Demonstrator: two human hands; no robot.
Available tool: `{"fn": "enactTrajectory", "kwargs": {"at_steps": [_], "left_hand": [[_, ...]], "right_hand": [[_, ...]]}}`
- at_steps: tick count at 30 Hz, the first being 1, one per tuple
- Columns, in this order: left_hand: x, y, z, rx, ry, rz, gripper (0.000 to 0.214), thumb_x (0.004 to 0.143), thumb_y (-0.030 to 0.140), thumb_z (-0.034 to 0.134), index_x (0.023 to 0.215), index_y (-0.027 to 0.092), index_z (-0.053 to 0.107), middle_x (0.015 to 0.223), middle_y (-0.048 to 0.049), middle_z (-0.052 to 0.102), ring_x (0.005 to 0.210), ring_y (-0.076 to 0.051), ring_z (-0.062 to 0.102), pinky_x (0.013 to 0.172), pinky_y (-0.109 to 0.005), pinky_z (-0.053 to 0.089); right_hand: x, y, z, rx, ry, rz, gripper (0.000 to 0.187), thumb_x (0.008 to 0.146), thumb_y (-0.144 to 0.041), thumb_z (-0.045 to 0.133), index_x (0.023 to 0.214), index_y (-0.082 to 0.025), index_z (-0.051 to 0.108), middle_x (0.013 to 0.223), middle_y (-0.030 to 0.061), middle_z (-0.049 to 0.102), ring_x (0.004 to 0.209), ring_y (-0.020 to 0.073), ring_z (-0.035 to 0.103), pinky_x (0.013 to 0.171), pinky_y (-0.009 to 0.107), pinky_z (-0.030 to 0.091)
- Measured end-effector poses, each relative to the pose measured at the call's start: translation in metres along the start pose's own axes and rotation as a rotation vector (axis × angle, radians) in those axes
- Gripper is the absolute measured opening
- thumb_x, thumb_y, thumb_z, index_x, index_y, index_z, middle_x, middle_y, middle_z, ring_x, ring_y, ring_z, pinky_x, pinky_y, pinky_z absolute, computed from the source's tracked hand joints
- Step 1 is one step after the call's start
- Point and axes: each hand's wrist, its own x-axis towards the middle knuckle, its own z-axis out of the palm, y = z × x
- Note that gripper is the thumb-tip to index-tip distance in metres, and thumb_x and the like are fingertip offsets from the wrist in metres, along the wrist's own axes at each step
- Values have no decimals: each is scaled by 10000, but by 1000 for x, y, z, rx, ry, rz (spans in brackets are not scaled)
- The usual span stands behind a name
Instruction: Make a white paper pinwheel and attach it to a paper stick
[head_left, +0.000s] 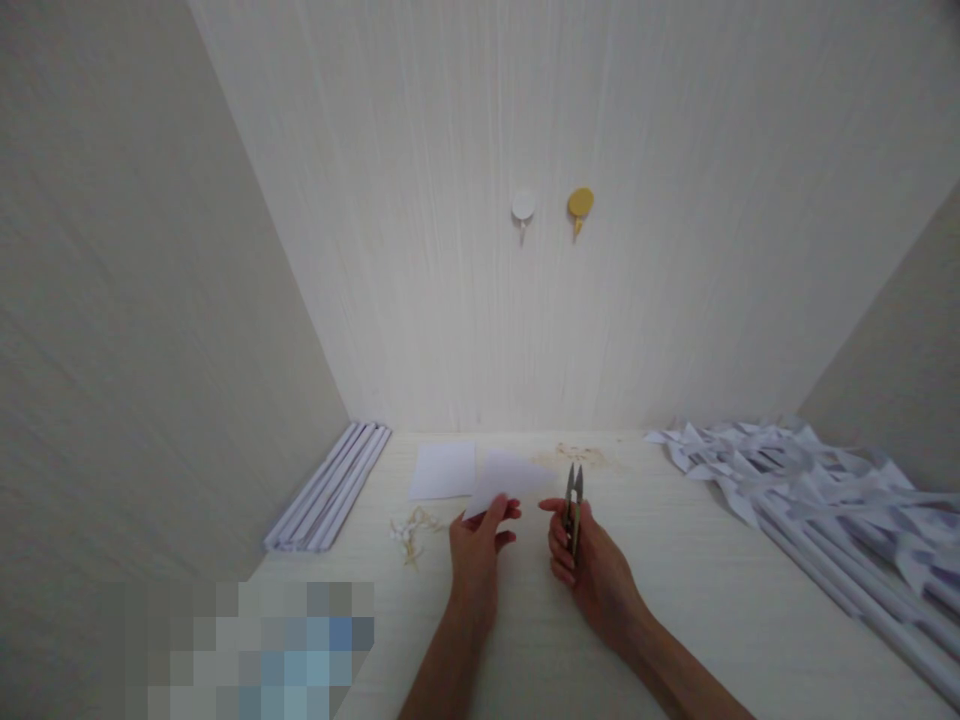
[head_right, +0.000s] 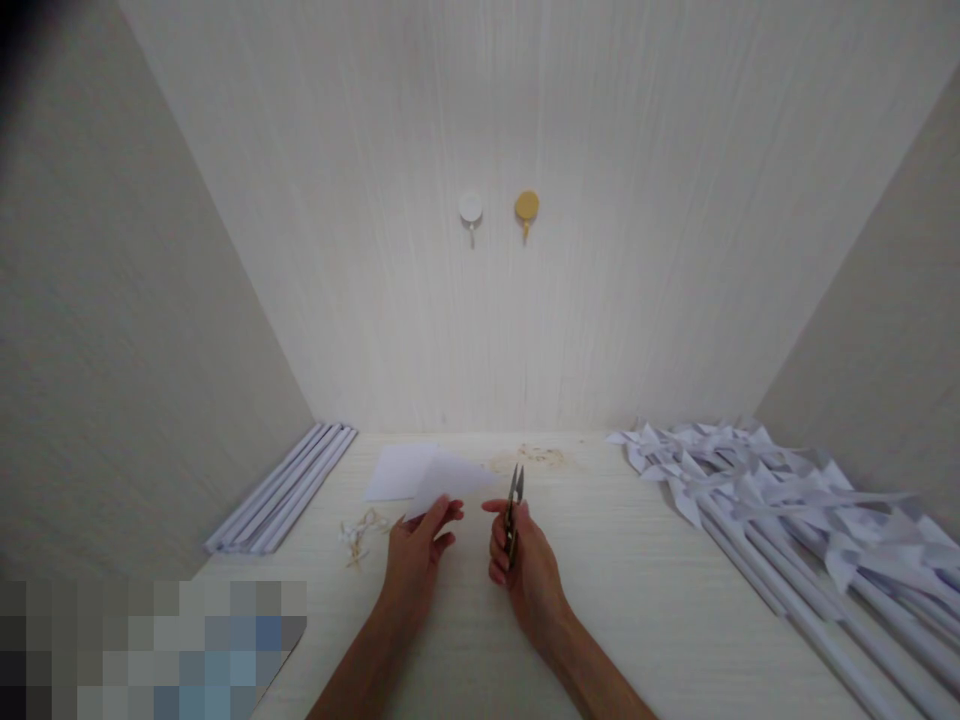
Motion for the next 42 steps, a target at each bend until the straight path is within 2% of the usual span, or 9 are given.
{"fn": "enactTrajectory", "kwargs": {"at_steps": [5, 9, 14, 24, 42], "left_hand": [[-1, 2, 1, -75, 31, -21, 224, 555, 251, 659, 691, 80, 610, 727, -119, 650, 698, -172, 605, 516, -208, 439], [-1, 3, 0, -98, 28, -17, 220, 573, 253, 648, 703, 79, 611, 732, -122, 655, 697, -173, 611, 535, -213, 451], [-2, 4, 0, -101, 40, -20, 224, 565, 262, 653, 699, 86, 616, 726, -115, 658, 680, -174, 613, 537, -219, 457], [-2, 4, 1, -118, -13, -15, 193, 566, 253, 652, 663, 90, 615, 687, -89, 660, 608, -143, 607, 516, -200, 446], [-3, 6, 2, -156, -12, -36, 186, 535, 234, 670, 629, 84, 614, 618, -81, 650, 556, -138, 596, 476, -197, 430]], "right_hand": [[-6, 14, 4, -171, -136, 76, 334, 676, -499, 503, 697, -166, 470, 516, -68, 401, 327, 24, 328, 293, 151, 315], [-12, 16, 9, -270, -200, 114, 316, 731, -498, 424, 748, -183, 433, 511, -75, 415, 282, 11, 261, 242, 131, 251], [-17, 18, 14, -333, -203, 210, 318, 737, -507, 408, 745, -189, 413, 470, -94, 363, 277, -5, 191, 225, 96, 131], [-16, 22, 13, -358, -230, 177, 348, 743, -506, 390, 601, -190, 353, 346, -115, 331, 202, 5, 163, 167, 107, 156], [-17, 21, 15, -391, -208, 164, 359, 736, -500, 404, 571, -185, 357, 321, -117, 317, 187, 4, 160, 159, 108, 142]]}}
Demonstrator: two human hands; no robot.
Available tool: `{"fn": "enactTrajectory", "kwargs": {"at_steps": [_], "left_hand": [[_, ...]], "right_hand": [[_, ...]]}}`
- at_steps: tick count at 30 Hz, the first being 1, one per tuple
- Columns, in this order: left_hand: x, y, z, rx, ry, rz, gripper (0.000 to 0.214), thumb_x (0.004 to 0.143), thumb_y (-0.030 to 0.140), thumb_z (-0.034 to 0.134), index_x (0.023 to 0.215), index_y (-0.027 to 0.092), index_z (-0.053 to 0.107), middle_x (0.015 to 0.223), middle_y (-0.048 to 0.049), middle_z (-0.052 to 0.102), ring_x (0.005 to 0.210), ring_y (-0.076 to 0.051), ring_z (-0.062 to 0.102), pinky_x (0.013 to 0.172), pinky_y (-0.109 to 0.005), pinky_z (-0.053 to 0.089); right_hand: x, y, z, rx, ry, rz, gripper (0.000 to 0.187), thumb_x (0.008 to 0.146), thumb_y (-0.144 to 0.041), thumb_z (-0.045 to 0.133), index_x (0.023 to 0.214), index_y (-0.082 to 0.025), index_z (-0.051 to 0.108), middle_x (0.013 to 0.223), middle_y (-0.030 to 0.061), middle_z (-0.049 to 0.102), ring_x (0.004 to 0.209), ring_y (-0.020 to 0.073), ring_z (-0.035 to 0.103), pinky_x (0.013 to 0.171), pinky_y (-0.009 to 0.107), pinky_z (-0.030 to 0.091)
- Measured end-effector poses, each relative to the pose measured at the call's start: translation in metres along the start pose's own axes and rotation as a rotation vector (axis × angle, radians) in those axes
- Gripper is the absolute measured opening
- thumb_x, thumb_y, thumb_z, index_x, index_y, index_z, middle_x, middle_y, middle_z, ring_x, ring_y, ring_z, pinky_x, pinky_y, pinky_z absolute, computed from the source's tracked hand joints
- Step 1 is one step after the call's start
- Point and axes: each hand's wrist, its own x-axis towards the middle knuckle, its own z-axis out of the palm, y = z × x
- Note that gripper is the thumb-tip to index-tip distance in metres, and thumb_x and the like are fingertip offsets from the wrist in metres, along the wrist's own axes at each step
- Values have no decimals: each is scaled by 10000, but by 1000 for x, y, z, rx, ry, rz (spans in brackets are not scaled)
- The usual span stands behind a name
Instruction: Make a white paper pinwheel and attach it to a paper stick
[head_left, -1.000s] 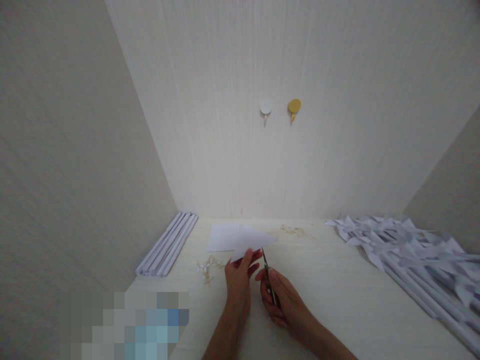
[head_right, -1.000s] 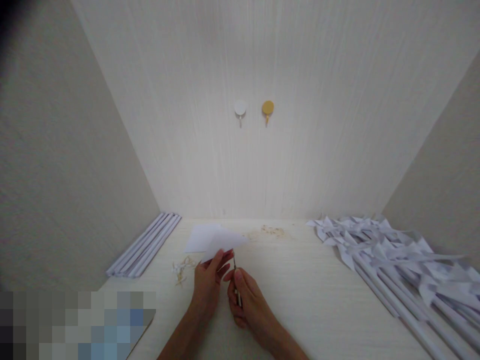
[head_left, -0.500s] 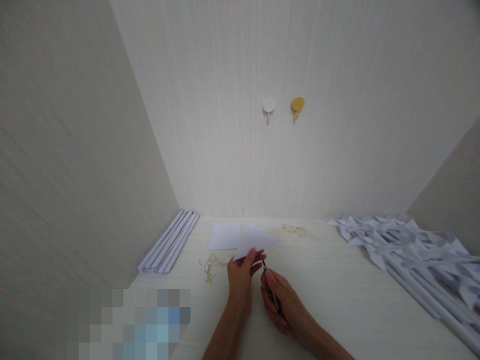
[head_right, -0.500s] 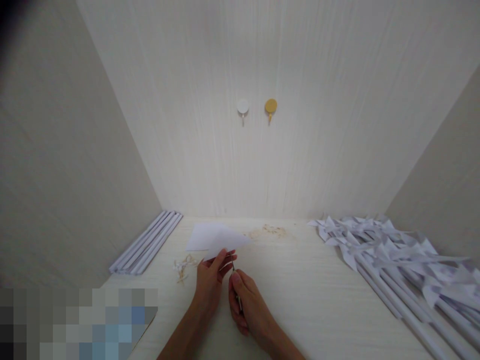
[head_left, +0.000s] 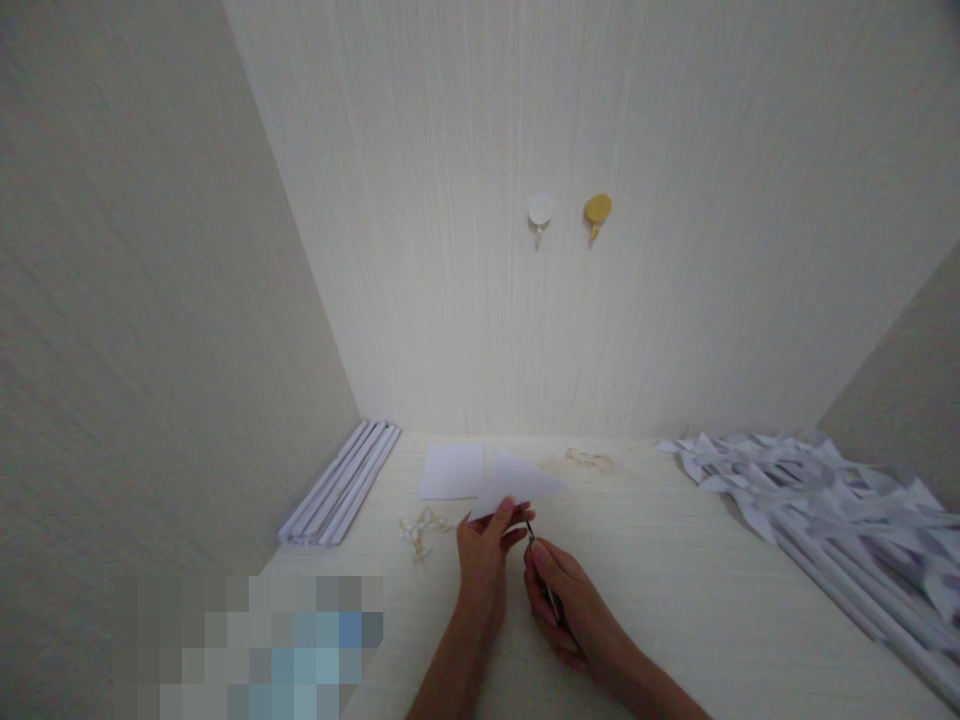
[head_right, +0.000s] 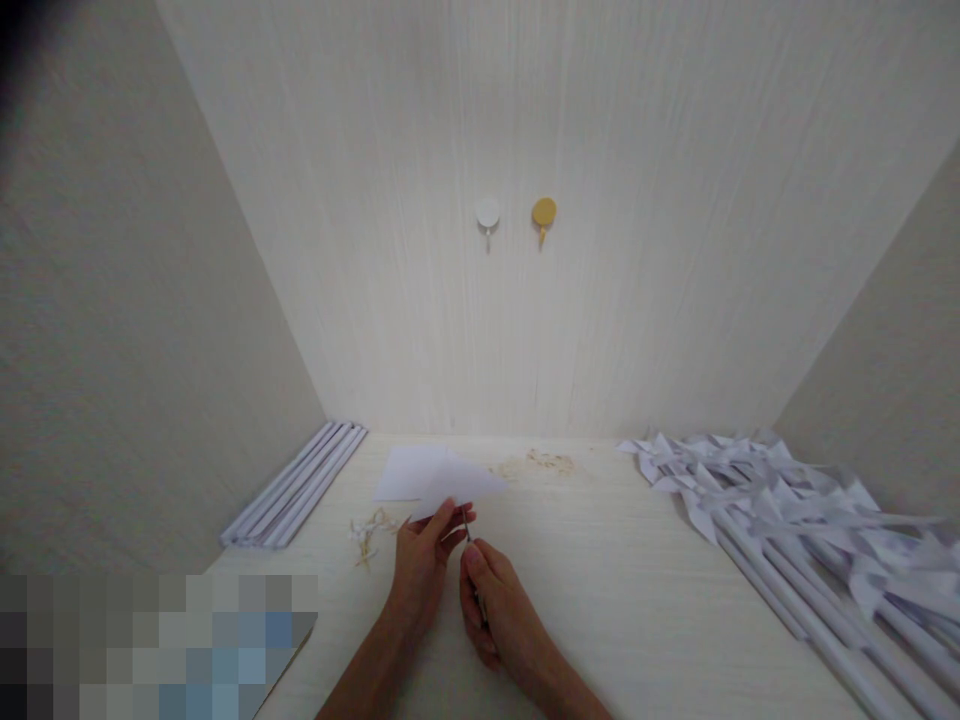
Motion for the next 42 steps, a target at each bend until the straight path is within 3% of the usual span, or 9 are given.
{"fn": "enactTrajectory", "kwargs": {"at_steps": [42], "left_hand": [[0, 0, -1, 53, 1, 25, 218, 540, 286, 664, 638, 94, 628, 658, -87, 652, 532, -112, 558, 446, -190, 383]], "right_hand": [[0, -1, 1, -67, 42, 2, 373, 722, -520, 406, 555, -191, 347, 319, -124, 307, 179, 5, 159, 155, 116, 130]]}}
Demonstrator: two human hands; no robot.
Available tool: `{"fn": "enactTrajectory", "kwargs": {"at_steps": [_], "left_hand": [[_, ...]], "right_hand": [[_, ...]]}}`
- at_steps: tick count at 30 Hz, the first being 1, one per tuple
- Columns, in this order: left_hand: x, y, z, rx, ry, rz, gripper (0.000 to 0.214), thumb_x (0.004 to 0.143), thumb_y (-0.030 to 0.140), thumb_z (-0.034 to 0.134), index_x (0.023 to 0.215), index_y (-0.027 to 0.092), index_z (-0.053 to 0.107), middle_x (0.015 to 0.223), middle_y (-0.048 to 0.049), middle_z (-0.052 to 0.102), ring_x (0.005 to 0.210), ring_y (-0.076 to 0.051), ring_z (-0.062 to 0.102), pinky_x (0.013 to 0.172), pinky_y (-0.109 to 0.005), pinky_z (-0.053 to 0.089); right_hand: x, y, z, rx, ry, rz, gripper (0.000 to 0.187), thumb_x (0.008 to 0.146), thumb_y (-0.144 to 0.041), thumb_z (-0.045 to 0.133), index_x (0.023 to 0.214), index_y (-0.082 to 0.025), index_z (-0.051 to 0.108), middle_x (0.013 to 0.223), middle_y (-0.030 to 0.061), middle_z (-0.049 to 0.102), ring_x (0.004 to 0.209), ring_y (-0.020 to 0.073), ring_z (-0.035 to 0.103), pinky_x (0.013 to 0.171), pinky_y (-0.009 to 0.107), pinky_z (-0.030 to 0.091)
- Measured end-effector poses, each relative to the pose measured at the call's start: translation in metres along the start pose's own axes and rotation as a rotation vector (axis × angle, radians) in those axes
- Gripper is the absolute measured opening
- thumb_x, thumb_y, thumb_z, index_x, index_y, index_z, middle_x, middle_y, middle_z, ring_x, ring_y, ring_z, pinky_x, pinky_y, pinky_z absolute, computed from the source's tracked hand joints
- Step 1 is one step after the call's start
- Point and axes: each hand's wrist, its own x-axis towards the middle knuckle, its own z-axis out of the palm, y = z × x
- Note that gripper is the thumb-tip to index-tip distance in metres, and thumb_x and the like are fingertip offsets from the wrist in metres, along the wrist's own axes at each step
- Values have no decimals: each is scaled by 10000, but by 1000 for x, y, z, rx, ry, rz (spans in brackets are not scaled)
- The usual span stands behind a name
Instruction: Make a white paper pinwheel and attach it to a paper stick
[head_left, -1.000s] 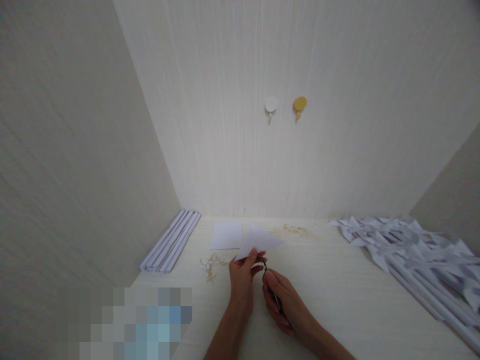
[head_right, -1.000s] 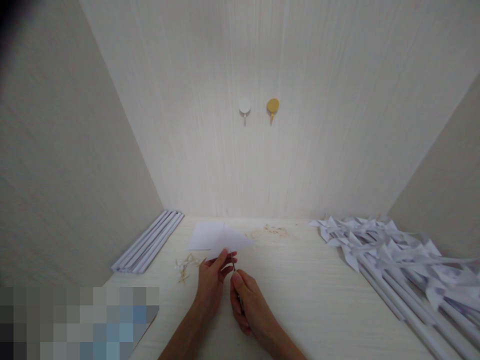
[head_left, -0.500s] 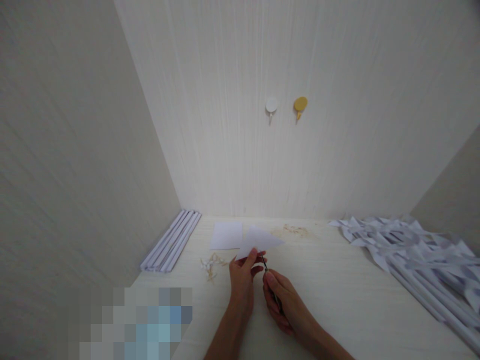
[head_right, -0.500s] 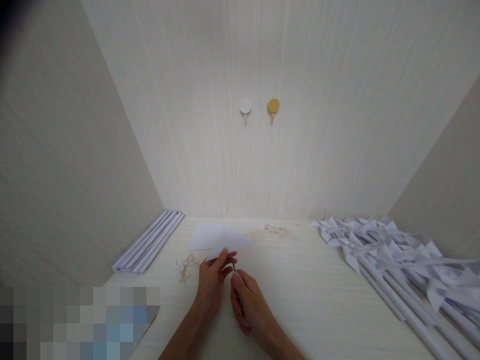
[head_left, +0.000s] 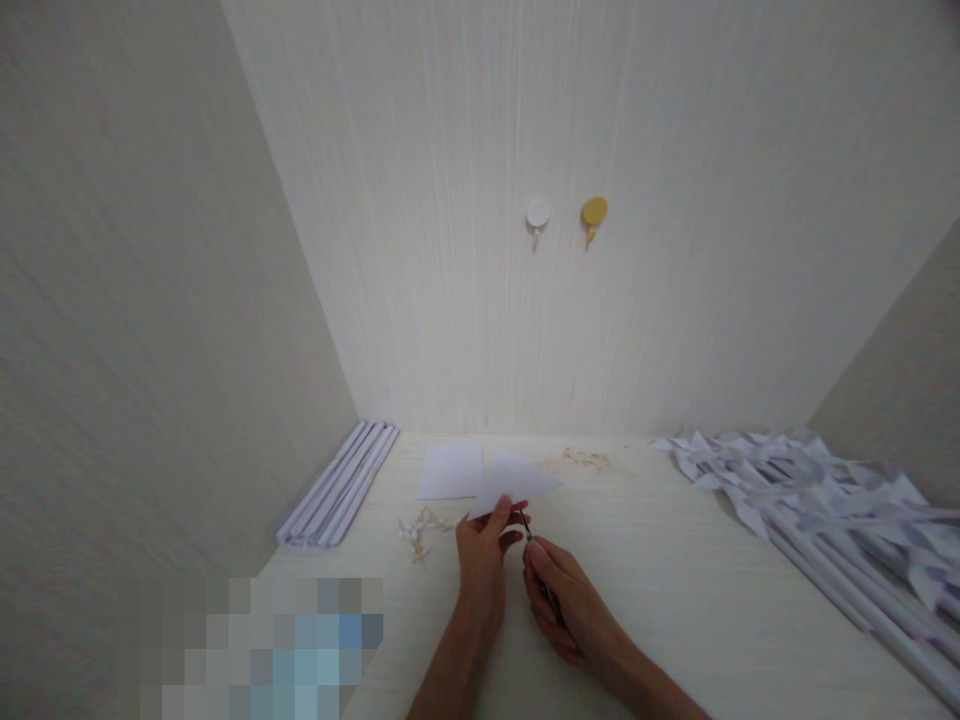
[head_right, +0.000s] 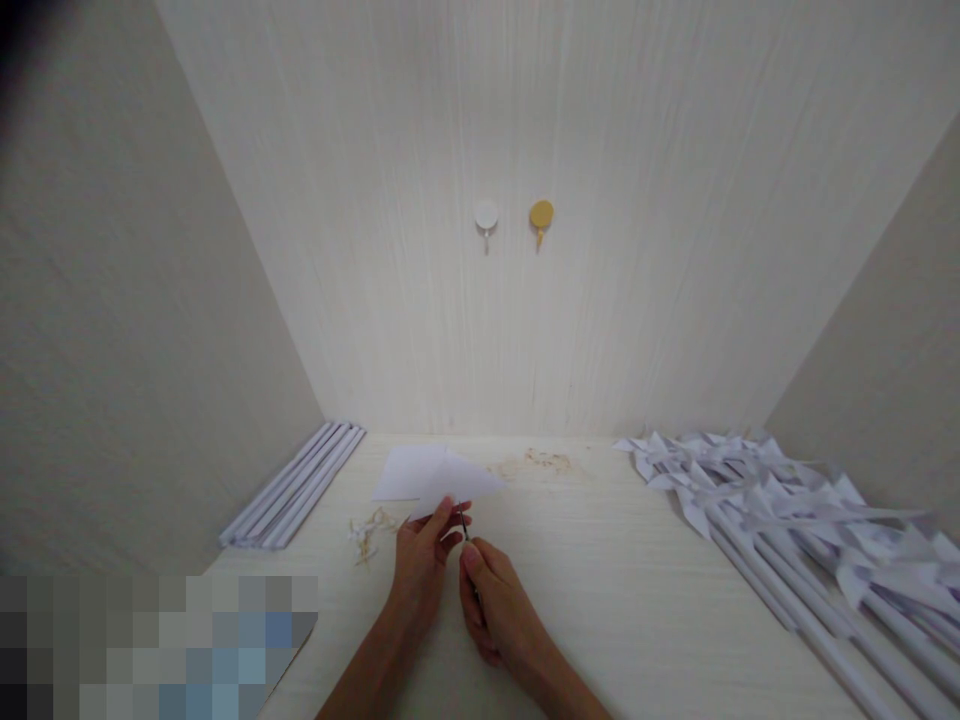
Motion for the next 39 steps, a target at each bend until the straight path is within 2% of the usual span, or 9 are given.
{"fn": "enactTrajectory", "kwargs": {"at_steps": [14, 39], "left_hand": [[0, -2, -1, -7, 7, 1, 221, 548, 286, 661, 627, 83, 626, 655, -93, 646, 527, -100, 551, 431, -174, 381], [3, -6, -1, -38, 16, -5, 249, 532, 296, 667, 656, 84, 623, 665, -101, 646, 535, -107, 552, 437, -184, 381]], "right_hand": [[2, 5, 2, -23, 12, -45, 347, 752, -477, 391, 565, -186, 355, 326, -115, 317, 182, 10, 175, 160, 113, 140], [1, 1, 4, -55, 60, -47, 390, 696, -536, 428, 533, -191, 346, 307, -117, 302, 184, 5, 173, 165, 119, 136]]}}
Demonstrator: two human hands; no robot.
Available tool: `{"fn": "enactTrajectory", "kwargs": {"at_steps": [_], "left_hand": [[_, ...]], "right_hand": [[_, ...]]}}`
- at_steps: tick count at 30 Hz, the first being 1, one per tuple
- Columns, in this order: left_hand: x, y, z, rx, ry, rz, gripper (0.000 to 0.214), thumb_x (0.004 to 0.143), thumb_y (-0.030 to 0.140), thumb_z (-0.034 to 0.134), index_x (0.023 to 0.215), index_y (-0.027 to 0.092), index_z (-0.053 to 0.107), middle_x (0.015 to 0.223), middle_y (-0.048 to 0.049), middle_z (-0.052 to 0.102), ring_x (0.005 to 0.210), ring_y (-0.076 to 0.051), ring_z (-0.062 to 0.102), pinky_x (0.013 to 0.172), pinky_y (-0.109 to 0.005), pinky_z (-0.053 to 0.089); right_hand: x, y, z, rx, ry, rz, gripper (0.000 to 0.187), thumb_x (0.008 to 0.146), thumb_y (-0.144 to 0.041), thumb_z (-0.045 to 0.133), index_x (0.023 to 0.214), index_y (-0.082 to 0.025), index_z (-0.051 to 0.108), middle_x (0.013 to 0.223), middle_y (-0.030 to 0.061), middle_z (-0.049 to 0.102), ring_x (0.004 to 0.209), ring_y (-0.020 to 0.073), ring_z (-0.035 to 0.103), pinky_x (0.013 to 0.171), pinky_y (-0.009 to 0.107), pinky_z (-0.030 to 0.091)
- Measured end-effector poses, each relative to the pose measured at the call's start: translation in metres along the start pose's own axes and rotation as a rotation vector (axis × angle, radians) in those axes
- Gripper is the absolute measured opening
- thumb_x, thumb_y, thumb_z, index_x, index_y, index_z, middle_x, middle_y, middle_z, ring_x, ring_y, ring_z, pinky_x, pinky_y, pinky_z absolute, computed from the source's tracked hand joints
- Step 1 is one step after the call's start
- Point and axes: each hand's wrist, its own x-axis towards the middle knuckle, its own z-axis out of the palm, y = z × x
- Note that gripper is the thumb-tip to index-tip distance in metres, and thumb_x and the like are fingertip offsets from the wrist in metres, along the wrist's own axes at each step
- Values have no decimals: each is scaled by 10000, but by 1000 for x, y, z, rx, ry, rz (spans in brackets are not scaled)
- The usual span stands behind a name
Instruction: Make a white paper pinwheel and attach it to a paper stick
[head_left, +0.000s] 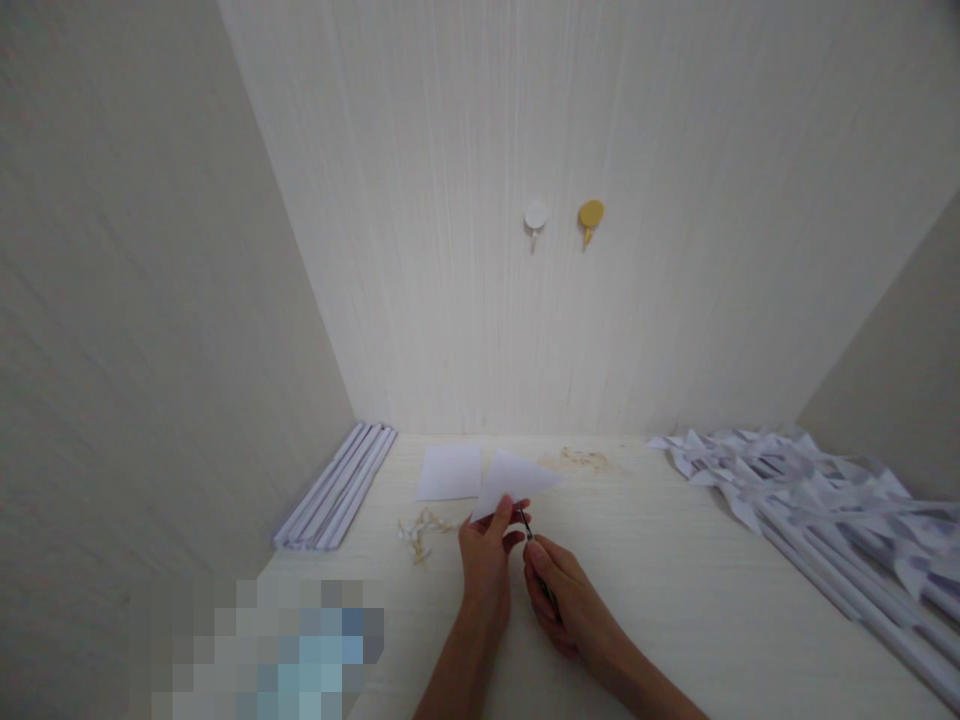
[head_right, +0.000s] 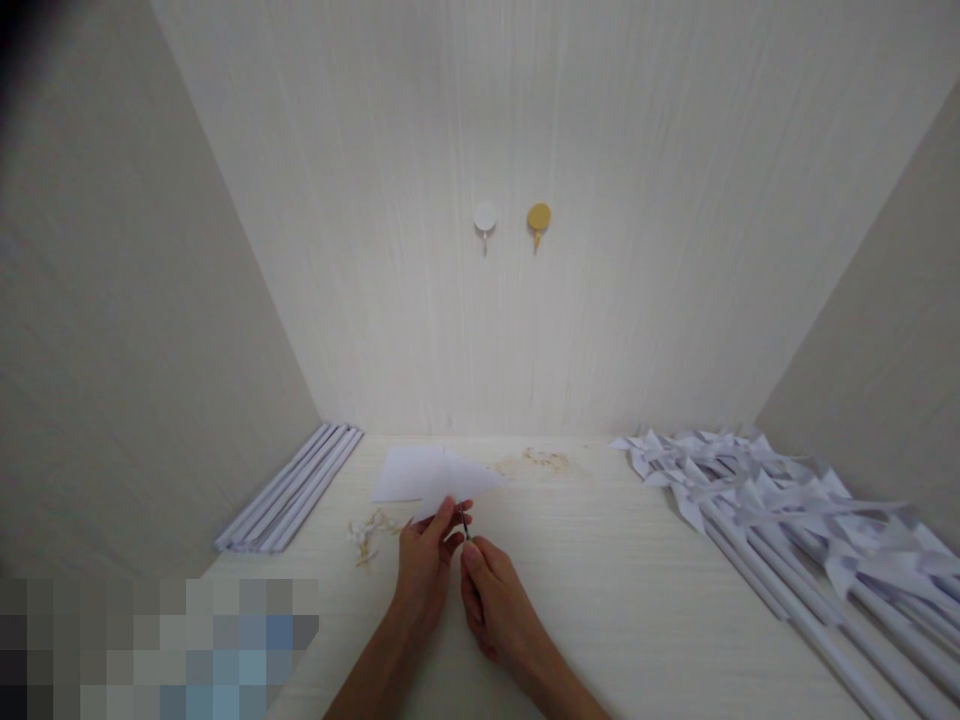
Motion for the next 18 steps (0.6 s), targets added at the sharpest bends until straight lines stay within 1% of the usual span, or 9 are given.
{"fn": "enactTrajectory", "kwargs": {"at_steps": [13, 18], "left_hand": [[-1, 5, 0, -51, -6, -38, 198, 518, 259, 676, 601, 87, 621, 639, -86, 646, 504, -88, 543, 429, -171, 367], [2, 5, 0, -53, 24, -32, 205, 507, 253, 680, 608, 85, 619, 648, -91, 644, 523, -101, 561, 438, -178, 388]], "right_hand": [[1, 4, -5, 43, -56, 32, 353, 728, -507, 409, 583, -188, 363, 320, -123, 319, 183, 7, 168, 159, 112, 141], [0, 4, -4, 51, -62, 24, 347, 741, -492, 399, 580, -187, 360, 323, -120, 333, 181, 7, 176, 158, 111, 147]]}}
